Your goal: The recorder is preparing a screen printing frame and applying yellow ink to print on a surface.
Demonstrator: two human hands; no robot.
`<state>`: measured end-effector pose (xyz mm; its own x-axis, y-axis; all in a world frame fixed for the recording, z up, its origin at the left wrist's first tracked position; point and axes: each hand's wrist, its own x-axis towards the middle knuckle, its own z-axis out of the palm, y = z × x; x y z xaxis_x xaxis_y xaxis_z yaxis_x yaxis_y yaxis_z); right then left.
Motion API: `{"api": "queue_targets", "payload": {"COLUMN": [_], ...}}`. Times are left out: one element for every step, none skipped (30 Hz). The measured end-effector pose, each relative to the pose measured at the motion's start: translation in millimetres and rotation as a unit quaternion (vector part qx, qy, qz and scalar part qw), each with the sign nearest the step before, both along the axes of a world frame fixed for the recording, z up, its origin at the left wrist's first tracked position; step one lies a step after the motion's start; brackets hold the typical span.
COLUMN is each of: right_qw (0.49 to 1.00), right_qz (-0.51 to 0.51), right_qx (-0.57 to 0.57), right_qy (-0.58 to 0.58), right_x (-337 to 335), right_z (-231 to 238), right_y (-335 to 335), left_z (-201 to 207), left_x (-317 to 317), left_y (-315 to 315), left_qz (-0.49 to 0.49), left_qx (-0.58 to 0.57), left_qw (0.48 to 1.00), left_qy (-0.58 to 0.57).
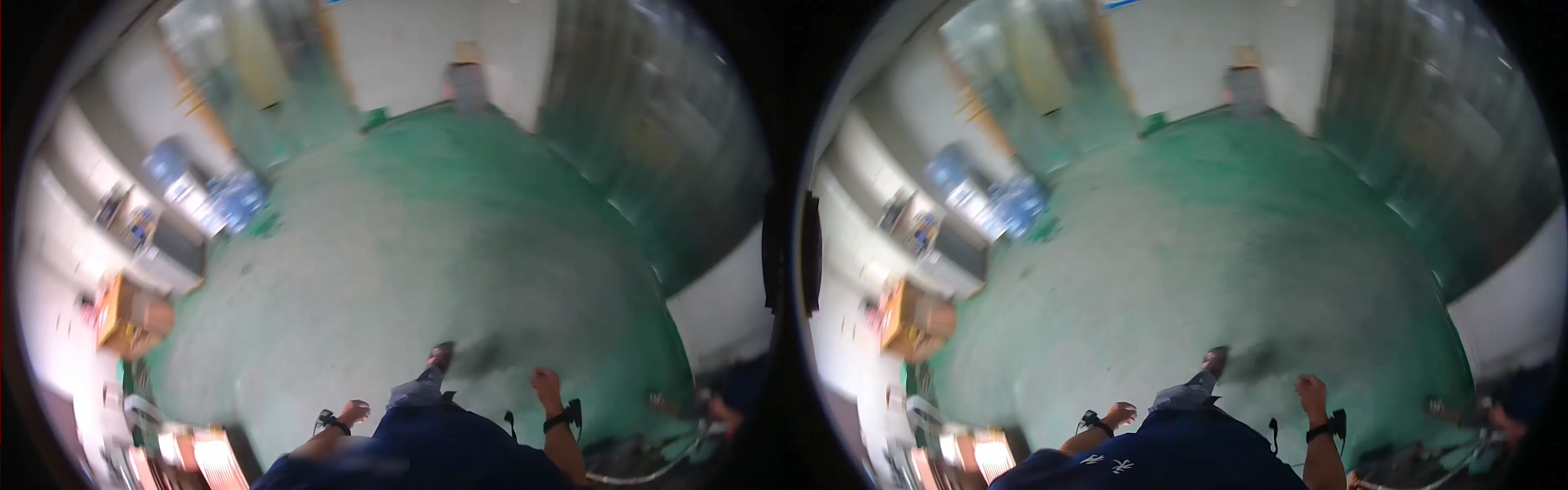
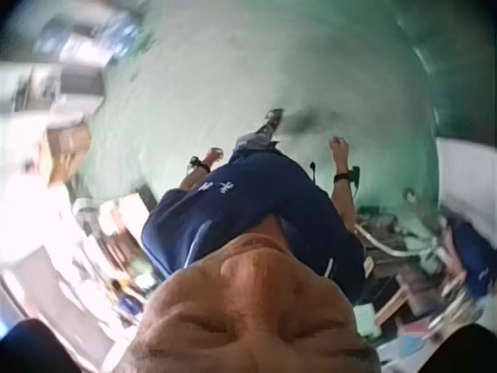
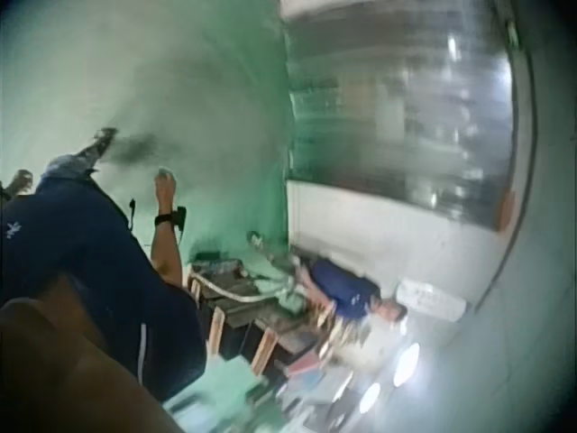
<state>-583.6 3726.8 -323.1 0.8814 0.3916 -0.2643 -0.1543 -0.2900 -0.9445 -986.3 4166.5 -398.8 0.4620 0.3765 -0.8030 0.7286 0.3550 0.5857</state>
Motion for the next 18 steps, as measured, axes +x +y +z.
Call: {"api": "queue_targets", "payload": {"right_qw": [1.000, 0.997, 0.991, 0.990, 0.962, 0.912, 0.843, 0.869, 0.882, 0.884, 0.891, 0.893, 0.939, 0.939, 0.922, 0.924, 0.956, 0.951], "right_qz": [0.009, -0.005, 0.023, -0.015, 0.033, 0.094, 0.125, 0.109, 0.096, 0.078, 0.046, 0.011, -0.153, -0.232, -0.300, -0.302, -0.226, -0.143], "right_qx": [0.010, -0.069, -0.117, -0.127, -0.215, -0.293, -0.358, -0.405, -0.438, -0.438, -0.444, -0.449, -0.266, -0.158, -0.043, -0.033, -0.153, -0.275], "right_qy": [0.021, -0.023, -0.058, -0.056, -0.167, -0.271, -0.382, -0.264, -0.143, -0.141, -0.079, -0.017, 0.153, 0.198, 0.242, 0.232, 0.105, -0.013], "right_x": [20, 26, 33, 45, 43, 49, 57, 56, 58, 77, 83, 91, 99, 125, 148, 199, 243, 263], "right_z": [-19, -52, -72, -67, -56, -46, -56, -53, -51, -52, -62, -76, -116, -127, -131, -136, -140, -145], "right_y": [10, -6, 11, 5, -9, -8, -19, -19, -16, -15, -14, -20, -43, -50, -52, -50, -51, -51], "left_z": [-16, -17, -35, -32, -20, -5, 8, 11, 17, 19, 20, 22, 23, 28, 26, 21, 10, 11], "left_x": [18, 66, 63, 121, 189, 247, 311, 348, 383, 432, 464, 507, 550, 581, 598, 627, 645, 672], "left_y": [40, 55, 108, 135, 135, 145, 157, 173, 191, 199, 203, 202, 191, 174, 167, 165, 165, 152], "left_qz": [0.068, 0.051, 0.190, 0.141, 0.058, -0.005, -0.069, -0.089, -0.081, -0.075, -0.085, -0.062, -0.034, -0.059, -0.108, -0.157, -0.070, -0.079], "left_qx": [-0.093, -0.039, -0.321, -0.314, -0.125, -0.074, -0.019, -0.012, -0.083, -0.159, -0.156, -0.097, -0.047, -0.011, 0.011, 0.037, -0.129, -0.130], "left_qw": [0.988, 0.998, 0.917, 0.935, 0.990, 0.997, 0.997, 0.996, 0.991, 0.975, 0.975, 0.985, 0.991, 0.989, 0.991, 0.986, 0.988, 0.987], "left_qy": [-0.102, -0.030, -0.145, -0.080, -0.032, -0.013, -0.002, -0.002, -0.068, -0.137, -0.136, -0.127, -0.123, -0.134, -0.084, -0.047, -0.048, -0.043]}}
